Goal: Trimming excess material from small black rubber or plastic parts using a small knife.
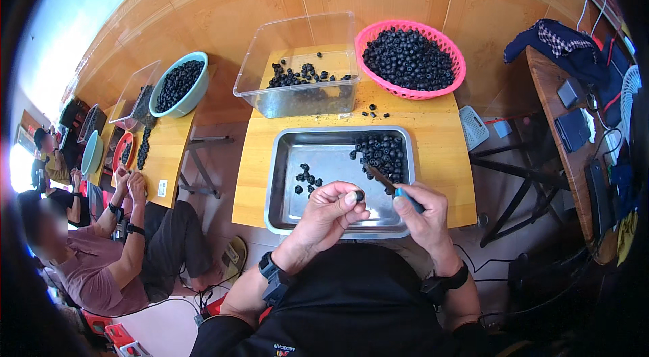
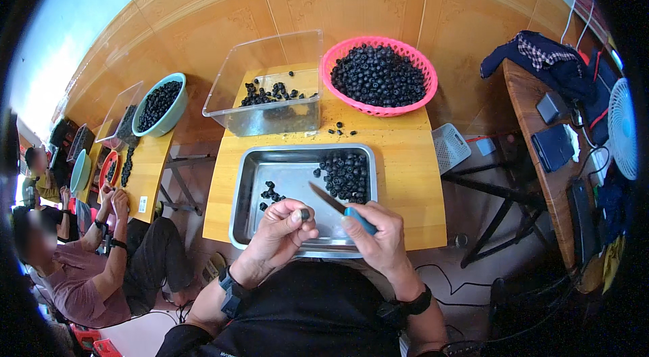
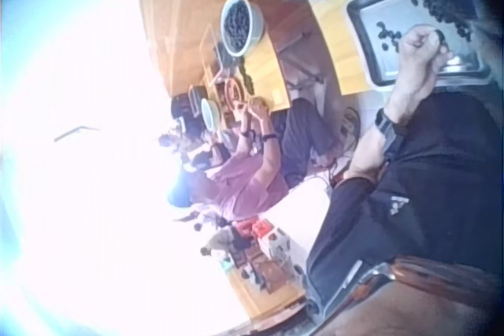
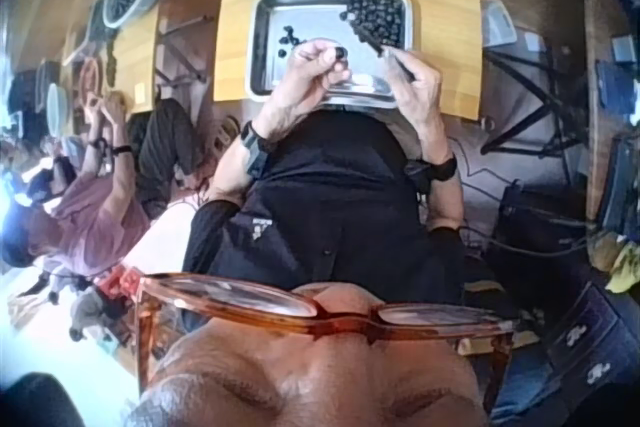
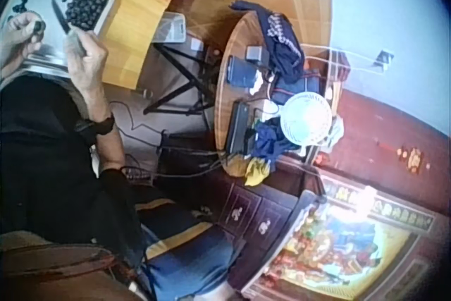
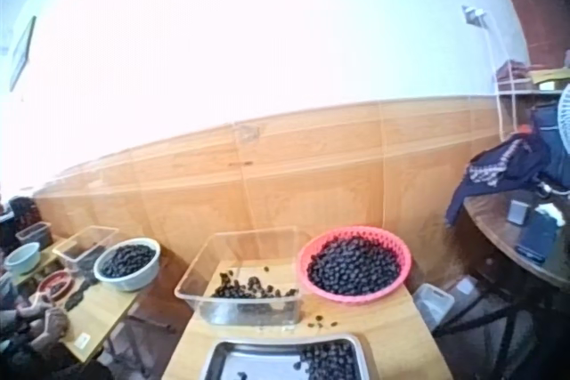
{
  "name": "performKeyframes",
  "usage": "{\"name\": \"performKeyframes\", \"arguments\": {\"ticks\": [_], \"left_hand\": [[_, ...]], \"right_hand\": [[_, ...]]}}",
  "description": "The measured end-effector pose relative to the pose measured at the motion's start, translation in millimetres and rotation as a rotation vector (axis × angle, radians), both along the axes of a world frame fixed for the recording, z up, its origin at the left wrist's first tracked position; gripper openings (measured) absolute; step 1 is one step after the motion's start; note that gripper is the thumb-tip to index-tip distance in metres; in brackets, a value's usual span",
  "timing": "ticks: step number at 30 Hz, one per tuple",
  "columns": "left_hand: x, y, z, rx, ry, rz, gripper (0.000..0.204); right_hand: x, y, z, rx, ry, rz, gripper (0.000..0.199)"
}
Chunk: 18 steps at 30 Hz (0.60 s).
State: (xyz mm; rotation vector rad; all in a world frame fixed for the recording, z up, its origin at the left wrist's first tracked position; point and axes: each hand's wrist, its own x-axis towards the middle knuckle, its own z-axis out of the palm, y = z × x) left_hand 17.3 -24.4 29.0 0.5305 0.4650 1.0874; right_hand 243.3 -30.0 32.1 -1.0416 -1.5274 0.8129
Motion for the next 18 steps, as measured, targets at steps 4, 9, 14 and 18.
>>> {"name": "performKeyframes", "arguments": {"ticks": [4,9,14,18], "left_hand": [[-0.6,2.2,-10.4,0.013,-0.062,-0.023,0.013],[-2.7,1.5,-15.4,0.016,-0.08,-0.019,0.017],[-3.6,1.2,-16.5,0.017,-0.086,-0.032,0.019],[-0.9,-1.8,-12.8,0.016,-0.1,-0.044,0.017]], "right_hand": [[-8.7,-4.8,6.9,0.014,-0.036,0.1,0.035],[-10.0,-5.5,3.4,0.05,-0.084,0.149,0.034],[-11.9,-5.3,5.5,0.067,-0.096,0.137,0.035],[-9.7,0.1,-2.6,0.055,-0.067,0.06,0.036]]}}
